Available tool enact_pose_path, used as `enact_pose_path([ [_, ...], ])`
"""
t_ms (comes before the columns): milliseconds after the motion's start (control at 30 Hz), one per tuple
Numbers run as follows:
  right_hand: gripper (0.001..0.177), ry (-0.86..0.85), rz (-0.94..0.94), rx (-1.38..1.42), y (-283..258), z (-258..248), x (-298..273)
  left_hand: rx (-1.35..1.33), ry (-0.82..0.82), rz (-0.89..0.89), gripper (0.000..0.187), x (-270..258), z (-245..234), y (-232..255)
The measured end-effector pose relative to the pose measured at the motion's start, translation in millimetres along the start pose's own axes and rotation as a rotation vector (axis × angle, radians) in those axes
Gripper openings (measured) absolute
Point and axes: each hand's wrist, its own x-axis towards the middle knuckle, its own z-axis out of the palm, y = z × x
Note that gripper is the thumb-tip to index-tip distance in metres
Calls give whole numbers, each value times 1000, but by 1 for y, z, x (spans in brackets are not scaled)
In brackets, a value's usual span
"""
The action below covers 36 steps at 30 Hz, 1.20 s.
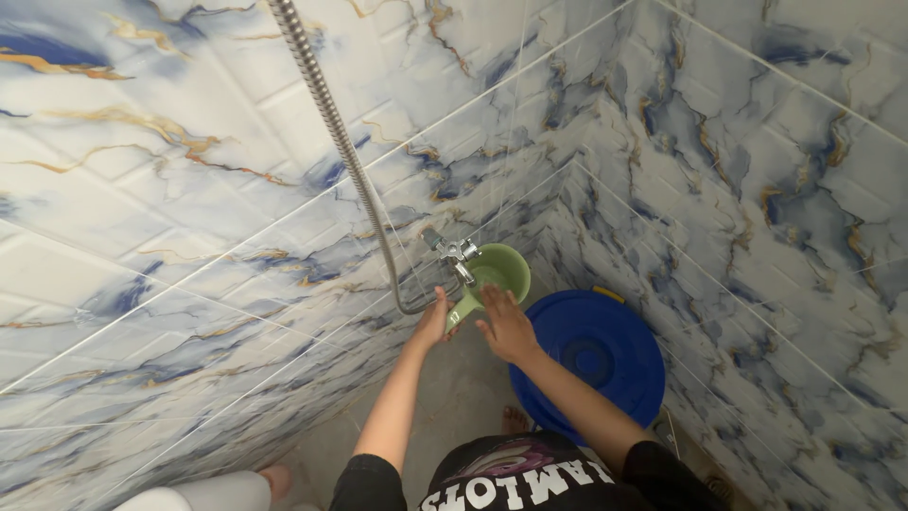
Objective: The person fills a green scoop with water from a wall tap and pours it into a blue bucket. They then remove the blue bucket lid, rinse it under the tap, and scrub it with a small amount of liquid soap from a bottle. The person continues to rinse and wipe the lid with their hand before placing it back on the bucket.
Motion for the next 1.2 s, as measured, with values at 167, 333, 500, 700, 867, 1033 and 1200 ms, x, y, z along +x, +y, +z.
enact_pose_path([
  [167, 75, 117, -254, 126, -13, 11, -7, 30, 25, -21, 112, 0, 3, 5],
  [333, 60, -37, -309, 7, -31, 18, -13, -53, 91, -60, 106, 10, 6, -3],
  [500, 67, -39, -45, -46, -10, 7, -4, 25, 15, 19, 112, 0, -5, -12],
  [700, 60, 34, -166, -42, -5, 19, -6, 8, 22, -10, 112, -10, -11, -10],
  [867, 55, -64, -315, 28, -31, 26, -9, -51, 128, -127, 102, -7, -12, -11],
  [1033, 58, -152, -310, -57, -35, 6, -6, -98, 76, -114, 106, -8, -11, -17],
  [1200, 56, -111, -204, -74, -23, 9, -5, -63, -39, -26, 107, -17, -14, -15],
])
